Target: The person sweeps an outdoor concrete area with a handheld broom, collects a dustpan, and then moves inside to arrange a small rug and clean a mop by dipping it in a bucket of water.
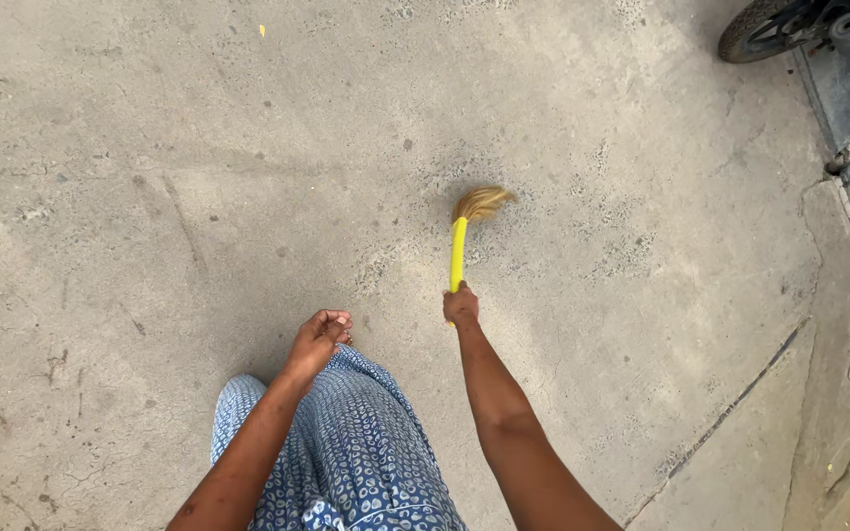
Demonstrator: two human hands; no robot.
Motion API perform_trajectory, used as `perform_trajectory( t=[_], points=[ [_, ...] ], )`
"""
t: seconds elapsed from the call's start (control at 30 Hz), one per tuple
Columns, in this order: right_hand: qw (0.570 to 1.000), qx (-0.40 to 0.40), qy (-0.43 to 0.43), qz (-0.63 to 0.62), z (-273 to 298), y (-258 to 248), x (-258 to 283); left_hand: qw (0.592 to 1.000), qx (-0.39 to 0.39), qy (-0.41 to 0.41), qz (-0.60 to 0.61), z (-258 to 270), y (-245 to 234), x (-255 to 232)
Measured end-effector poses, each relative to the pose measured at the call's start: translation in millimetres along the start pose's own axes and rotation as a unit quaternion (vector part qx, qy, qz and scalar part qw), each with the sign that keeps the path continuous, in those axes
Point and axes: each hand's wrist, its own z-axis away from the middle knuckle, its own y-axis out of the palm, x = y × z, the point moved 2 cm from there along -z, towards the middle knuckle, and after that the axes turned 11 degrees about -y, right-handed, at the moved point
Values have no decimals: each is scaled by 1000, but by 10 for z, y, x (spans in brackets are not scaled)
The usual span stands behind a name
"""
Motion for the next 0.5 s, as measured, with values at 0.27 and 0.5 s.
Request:
perform_trajectory(
  t=[0.27, 0.5],
  points=[
    [915, 291, -251, 124, 822, 1440, 1705, 998, -33, -33, -39, 141, -183, -376],
    [948, 207, -228, 81, 277, 497, 1662, 999, 4, -11, -40, -151, -388, -793]
  ],
)
